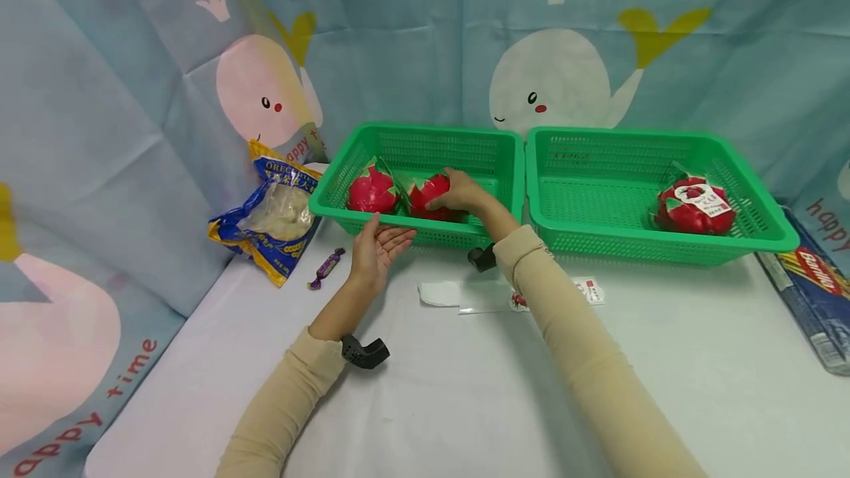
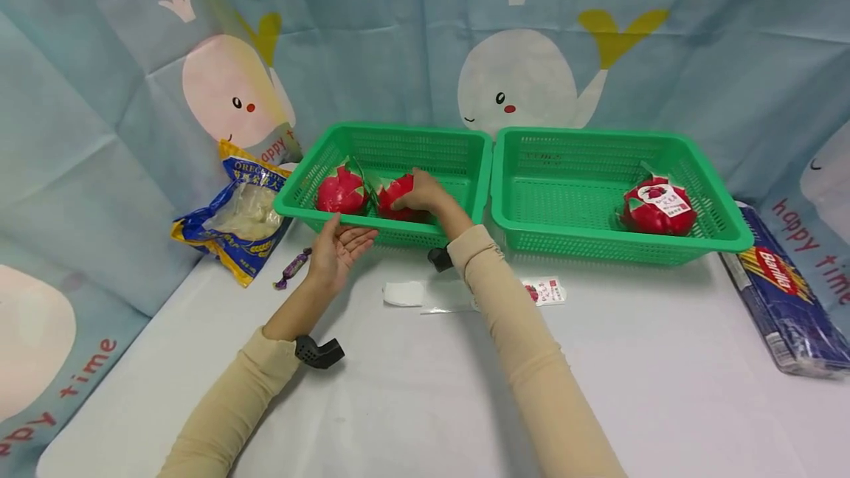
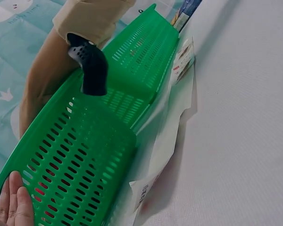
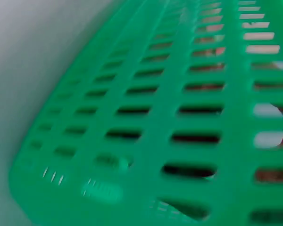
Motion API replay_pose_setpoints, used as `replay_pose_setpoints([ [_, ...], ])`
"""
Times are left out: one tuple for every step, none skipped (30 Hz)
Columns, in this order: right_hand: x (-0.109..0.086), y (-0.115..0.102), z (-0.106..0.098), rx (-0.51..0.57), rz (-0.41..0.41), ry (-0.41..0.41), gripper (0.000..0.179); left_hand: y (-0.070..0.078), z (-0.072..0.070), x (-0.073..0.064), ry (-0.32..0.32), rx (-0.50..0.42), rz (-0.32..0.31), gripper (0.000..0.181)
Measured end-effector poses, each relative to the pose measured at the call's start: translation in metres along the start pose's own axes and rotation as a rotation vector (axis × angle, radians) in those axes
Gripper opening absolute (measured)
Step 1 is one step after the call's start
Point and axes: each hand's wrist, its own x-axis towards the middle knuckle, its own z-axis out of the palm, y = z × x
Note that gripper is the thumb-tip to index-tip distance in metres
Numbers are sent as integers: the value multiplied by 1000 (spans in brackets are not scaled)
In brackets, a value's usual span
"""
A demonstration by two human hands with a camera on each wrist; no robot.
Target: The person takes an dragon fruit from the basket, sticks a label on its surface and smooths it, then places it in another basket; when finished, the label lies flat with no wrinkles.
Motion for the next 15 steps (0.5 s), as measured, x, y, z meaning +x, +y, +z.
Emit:
replay_pose_setpoints([
  [-1, 2, -4, -7, 2, -12, 91, 0, 1, 0, -4, 2, 4, 34],
  [-1, 4, -6, -17, 3, -22, 92, 0, 1, 0, -5, 5, 6, 31],
  [-2, 6, -8, -29, 2, -28, 93, 0, 0, 0, -6, 11, 10, 29],
  [-2, 8, -9, -39, -1, -31, 94, -1, 0, 0, -6, 12, 13, 28],
  [-3, 9, -10, -46, -12, -21, 93, -1, 1, 0, -7, 17, 17, 27],
  [-3, 10, -10, -53, -23, -6, 93, -1, 1, 0, -8, 22, 21, 27],
  [-3, 11, -10, -50, -32, 9, 91, -1, 1, -1, -10, 27, 26, 27],
  [-3, 12, -11, -35, -35, 26, 89, -1, 1, -1, -10, 35, 29, 27],
  [-3, 13, -11, -17, -34, 45, 86, -2, 1, -1, -9, 40, 30, 27],
  [-4, 14, -12, 20, -23, 67, 84, -2, 1, -2, -9, 46, 29, 27],
  [-5, 15, -13, 50, -12, 93, 81, -2, 2, -2, -10, 56, 29, 27],
  [-6, 16, -15, 75, -3, 114, 80, -2, 2, -2, -9, 59, 29, 27],
  [-7, 17, -17, 103, 7, 134, 79, -2, 1, -3, -8, 65, 31, 27],
  [-8, 17, -20, 128, 16, 155, 78, -2, 1, -3, -5, 66, 32, 27],
  [-11, 16, -23, 151, 19, 173, 77, -2, 1, -3, -7, 67, 36, 27],
])
